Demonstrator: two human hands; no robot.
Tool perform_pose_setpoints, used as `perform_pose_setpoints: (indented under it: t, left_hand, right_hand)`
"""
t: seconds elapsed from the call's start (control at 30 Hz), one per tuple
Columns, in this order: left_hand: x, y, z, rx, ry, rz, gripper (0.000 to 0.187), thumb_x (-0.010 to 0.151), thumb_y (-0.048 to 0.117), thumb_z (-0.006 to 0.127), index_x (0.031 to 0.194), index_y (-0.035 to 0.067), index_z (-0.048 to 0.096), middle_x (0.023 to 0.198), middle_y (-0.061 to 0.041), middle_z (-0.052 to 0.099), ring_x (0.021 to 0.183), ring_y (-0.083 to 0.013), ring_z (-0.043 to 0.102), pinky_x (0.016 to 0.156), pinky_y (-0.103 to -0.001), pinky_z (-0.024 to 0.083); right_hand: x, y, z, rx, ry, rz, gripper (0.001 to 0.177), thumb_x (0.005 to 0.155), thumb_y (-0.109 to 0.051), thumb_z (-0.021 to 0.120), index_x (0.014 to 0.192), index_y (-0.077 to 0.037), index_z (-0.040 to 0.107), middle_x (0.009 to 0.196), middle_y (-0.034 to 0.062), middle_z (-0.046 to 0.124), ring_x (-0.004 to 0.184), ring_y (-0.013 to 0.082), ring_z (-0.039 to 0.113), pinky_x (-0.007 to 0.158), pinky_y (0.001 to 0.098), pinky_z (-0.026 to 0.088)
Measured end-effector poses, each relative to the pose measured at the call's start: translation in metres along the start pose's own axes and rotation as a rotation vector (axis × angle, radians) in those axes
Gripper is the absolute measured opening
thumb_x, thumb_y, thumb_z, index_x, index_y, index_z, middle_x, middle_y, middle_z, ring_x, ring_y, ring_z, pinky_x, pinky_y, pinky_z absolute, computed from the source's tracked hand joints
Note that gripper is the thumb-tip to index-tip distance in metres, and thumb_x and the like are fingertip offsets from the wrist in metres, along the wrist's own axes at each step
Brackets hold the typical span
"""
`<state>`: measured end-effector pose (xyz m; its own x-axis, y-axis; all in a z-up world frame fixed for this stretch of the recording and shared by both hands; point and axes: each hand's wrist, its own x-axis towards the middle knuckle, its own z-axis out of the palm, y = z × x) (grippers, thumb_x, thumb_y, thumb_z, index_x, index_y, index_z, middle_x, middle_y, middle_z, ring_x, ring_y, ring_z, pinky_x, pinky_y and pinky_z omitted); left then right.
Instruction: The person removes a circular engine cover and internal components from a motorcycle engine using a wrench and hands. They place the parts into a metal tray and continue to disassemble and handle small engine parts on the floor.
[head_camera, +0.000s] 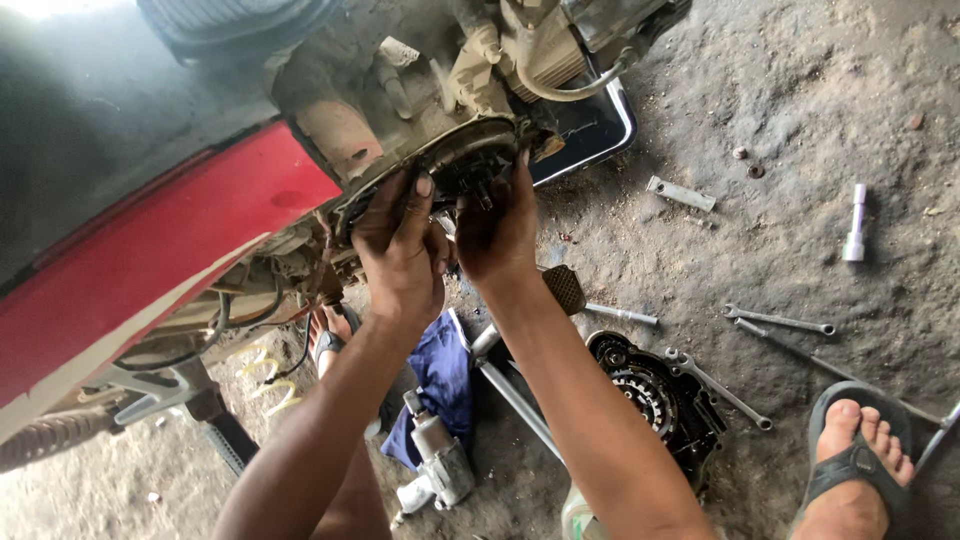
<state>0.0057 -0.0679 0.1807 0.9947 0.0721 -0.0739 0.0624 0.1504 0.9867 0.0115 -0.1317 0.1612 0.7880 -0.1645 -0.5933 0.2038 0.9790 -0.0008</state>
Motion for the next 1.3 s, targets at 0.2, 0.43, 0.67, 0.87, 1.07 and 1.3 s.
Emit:
perform_pose_setpoints:
  t: [0.2,0.43,0.67,0.87,1.07,1.3]
  left_hand:
    - [0.006,-0.010,-0.010,-0.024,0.035,-0.039,0.029,0.080,0.011,0.062,0.104,-0.004,0.059,0.062,-0.015,0.053,0.021,-0.0123,0.035,0.024,-0.028,0.035]
    - [0.006,0.000,-0.003,-0.047,0.033,-0.034,0.023,0.080,0.008,0.061,0.100,-0.003,0.060,0.068,-0.015,0.054,0.022,-0.0119,0.034,0.025,-0.027,0.036]
    - [0.009,-0.005,-0.007,-0.056,0.039,-0.049,0.022,0.080,0.008,0.062,0.099,-0.002,0.061,0.066,-0.014,0.055,0.024,-0.0098,0.035,0.025,-0.026,0.035]
    - [0.011,-0.014,-0.013,-0.104,0.033,-0.033,0.019,0.080,0.005,0.061,0.097,-0.004,0.061,0.065,-0.015,0.054,0.022,-0.0109,0.033,0.024,-0.026,0.032]
    - [0.006,-0.004,-0.007,-0.076,0.027,-0.023,0.020,0.080,0.006,0.061,0.098,-0.003,0.062,0.067,-0.015,0.057,0.023,-0.0100,0.034,0.024,-0.025,0.034]
    - [0.009,-0.015,-0.011,-0.111,0.022,-0.016,0.015,0.081,0.004,0.060,0.093,-0.003,0.062,0.056,-0.012,0.051,0.022,-0.0104,0.034,0.023,-0.025,0.032]
  right_hand:
    - [-0.009,0.014,-0.001,-0.049,-0.053,-0.105,0.077,0.077,-0.045,0.058,0.133,-0.001,0.027,0.141,0.0190,0.024,0.130,0.0290,0.023,0.107,0.0356,0.015]
    - [0.014,0.016,-0.016,0.033,-0.070,-0.073,0.066,0.077,-0.046,0.059,0.125,-0.003,0.043,0.130,0.0176,0.040,0.123,0.0270,0.036,0.106,0.0360,0.023]
    - [0.016,0.022,-0.021,0.021,-0.057,-0.082,0.057,0.080,-0.040,0.062,0.120,-0.004,0.046,0.126,0.0172,0.042,0.120,0.0268,0.037,0.106,0.0381,0.022]
    - [0.017,0.023,-0.024,-0.067,-0.096,-0.067,0.056,0.080,-0.046,0.060,0.122,-0.011,0.045,0.125,0.0177,0.042,0.118,0.0259,0.039,0.106,0.0404,0.023]
    - [0.020,0.018,-0.025,-0.099,-0.089,-0.109,0.059,0.081,-0.043,0.060,0.126,-0.009,0.041,0.130,0.0172,0.038,0.122,0.0271,0.035,0.106,0.0405,0.021]
    - [0.011,0.018,-0.007,-0.130,-0.043,-0.040,0.071,0.076,-0.049,0.059,0.128,-0.006,0.037,0.131,0.0219,0.037,0.124,0.0284,0.032,0.109,0.0411,0.016]
